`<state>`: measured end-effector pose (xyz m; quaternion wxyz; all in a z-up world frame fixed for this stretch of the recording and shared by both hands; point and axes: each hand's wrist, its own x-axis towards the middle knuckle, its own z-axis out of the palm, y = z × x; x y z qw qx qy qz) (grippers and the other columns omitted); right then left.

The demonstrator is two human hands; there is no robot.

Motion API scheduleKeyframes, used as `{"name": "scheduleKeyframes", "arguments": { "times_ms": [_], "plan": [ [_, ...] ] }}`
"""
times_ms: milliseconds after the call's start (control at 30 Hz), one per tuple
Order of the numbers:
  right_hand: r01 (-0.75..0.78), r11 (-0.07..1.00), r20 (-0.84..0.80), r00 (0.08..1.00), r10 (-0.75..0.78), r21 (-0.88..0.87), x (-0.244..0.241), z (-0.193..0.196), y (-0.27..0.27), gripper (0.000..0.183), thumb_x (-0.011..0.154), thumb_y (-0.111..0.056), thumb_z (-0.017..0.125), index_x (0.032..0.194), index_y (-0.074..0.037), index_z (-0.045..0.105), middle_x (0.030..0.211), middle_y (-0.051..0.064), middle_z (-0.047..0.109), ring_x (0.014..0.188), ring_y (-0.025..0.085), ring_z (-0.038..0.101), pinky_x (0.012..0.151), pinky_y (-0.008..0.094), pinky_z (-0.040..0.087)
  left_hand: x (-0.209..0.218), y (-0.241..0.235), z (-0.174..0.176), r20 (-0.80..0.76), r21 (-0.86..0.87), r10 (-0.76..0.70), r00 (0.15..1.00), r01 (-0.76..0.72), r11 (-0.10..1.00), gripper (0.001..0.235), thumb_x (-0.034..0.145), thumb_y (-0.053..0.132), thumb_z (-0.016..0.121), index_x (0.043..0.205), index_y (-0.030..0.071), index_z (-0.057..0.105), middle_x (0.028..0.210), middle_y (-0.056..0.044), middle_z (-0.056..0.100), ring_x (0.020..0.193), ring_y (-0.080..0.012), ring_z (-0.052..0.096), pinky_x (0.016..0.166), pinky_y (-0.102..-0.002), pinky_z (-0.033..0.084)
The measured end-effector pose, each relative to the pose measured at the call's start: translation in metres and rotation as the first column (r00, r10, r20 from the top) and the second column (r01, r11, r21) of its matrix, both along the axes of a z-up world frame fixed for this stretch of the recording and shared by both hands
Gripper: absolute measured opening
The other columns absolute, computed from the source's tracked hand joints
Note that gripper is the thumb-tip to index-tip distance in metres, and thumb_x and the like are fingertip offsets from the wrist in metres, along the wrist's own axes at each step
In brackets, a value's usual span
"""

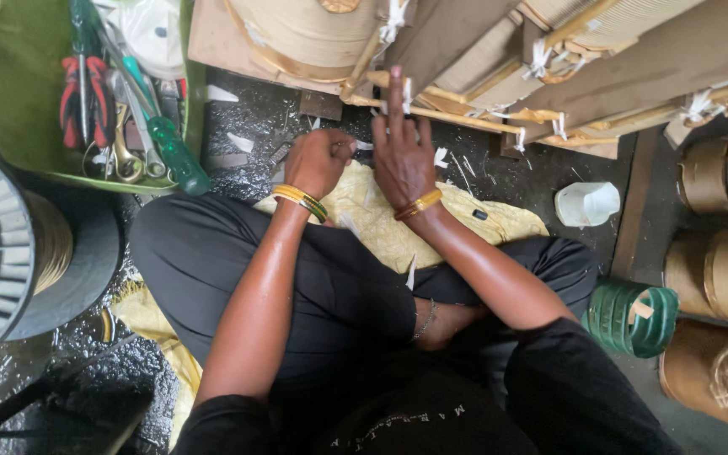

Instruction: The person sits on the floor and assembles cylindrical objects by wrapping thin strips of material around their edges and securing them with white ties. The person handles the strips and ties by hand, repeatedly wrapping and fastening them to the cylinders.

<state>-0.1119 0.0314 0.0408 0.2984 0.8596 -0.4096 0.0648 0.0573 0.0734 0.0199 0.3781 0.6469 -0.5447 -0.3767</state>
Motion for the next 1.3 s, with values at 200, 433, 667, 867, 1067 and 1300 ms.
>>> {"name": "scheduleKeyframes", "arguments": {
  "times_ms": [200, 433, 667, 867, 1067, 1300],
  "plan": [
    [-0.111, 0.984, 0.288, 0.955, 0.067, 0.14, -0.002, 0.014, -0.004, 0.023, 0.094, -0.011, 0.063, 0.112, 0.002, 0.062, 0.165, 0.033, 0.017, 0.08, 0.024, 0.068, 0.077, 0.037, 0.055, 0.003, 0.003, 0.001, 0.035, 0.031, -0.013, 0.999, 0.012, 0.999, 0.02, 0.093, 0.025, 0.068, 0.103, 0.013, 0.079, 0.081, -0.008, 0.077, 0.082, -0.0284, 0.075, 0.076, -0.041, 0.055],
    [-0.072, 0.992, 0.123, 0.991, 0.059, 0.1, -0.011, 0.009, 0.023, 0.018, 0.086, -0.008, 0.062, 0.103, -0.004, 0.062, 0.171, 0.017, 0.021, 0.08, 0.02, 0.067, 0.075, 0.037, 0.057, -0.002, 0.002, -0.002, 0.09, 0.035, -0.047, 0.995, 0.044, 0.998, 0.02, 0.094, 0.027, 0.067, 0.102, 0.014, 0.079, 0.082, -0.007, 0.077, 0.081, -0.0277, 0.075, 0.076, -0.041, 0.055],
    [0.045, 0.999, 0.077, 0.996, -0.043, -0.015, -0.001, 0.021, -0.006, 0.015, 0.086, -0.012, 0.063, 0.097, -0.002, 0.063, 0.163, 0.023, 0.028, 0.061, 0.015, 0.065, 0.05, 0.029, 0.052, -0.002, 0.001, -0.002, 0.039, 0.131, -0.076, 0.996, 0.07, 0.989, 0.024, 0.093, 0.023, 0.066, 0.11, 0.01, 0.078, 0.082, -0.01, 0.078, 0.071, -0.0229, 0.075, 0.072, -0.036, 0.057],
    [-0.096, 0.989, 0.275, 0.959, 0.063, 0.109, 0.006, 0.02, 0.027, 0.014, 0.086, -0.016, 0.063, 0.088, -0.002, 0.06, 0.159, 0.036, 0.029, 0.057, 0.016, 0.063, 0.054, 0.031, 0.053, 0.001, -0.003, -0.006, 0.036, 0.127, -0.085, 0.996, 0.08, 0.989, 0.025, 0.094, 0.019, 0.065, 0.112, 0.007, 0.076, 0.083, -0.013, 0.078, 0.072, -0.0179, 0.077, 0.07, -0.033, 0.058],
    [-0.008, 0.988, 0.101, 0.995, -0.008, 0.152, -0.003, 0.027, -0.005, 0.012, 0.084, -0.004, 0.062, 0.093, 0.003, 0.064, 0.16, 0.034, 0.032, 0.05, 0.009, 0.06, 0.044, 0.028, 0.05, -0.005, -0.012, -0.027, -0.019, 0.125, -0.107, 0.994, 0.109, 0.986, 0.025, 0.094, 0.012, 0.062, 0.113, 0.004, 0.076, 0.086, -0.012, 0.08, 0.073, -0.0175, 0.077, 0.07, -0.032, 0.06],
    [-0.203, 0.967, 0.401, 0.907, 0.126, 0.156, 0.01, 0.003, 0.012, 0.023, 0.089, -0.005, 0.058, 0.106, 0.008, 0.065, 0.164, 0.035, 0.023, 0.054, 0.013, 0.062, 0.046, 0.031, 0.05, 0.008, -0.01, -0.034, 0.208, 0.152, -0.139, 0.968, 0.108, 0.982, 0.021, 0.094, 0.011, 0.065, 0.108, 0.001, 0.078, 0.084, -0.015, 0.079, 0.076, -0.0209, 0.076, 0.074, -0.036, 0.057]
  ]
}}
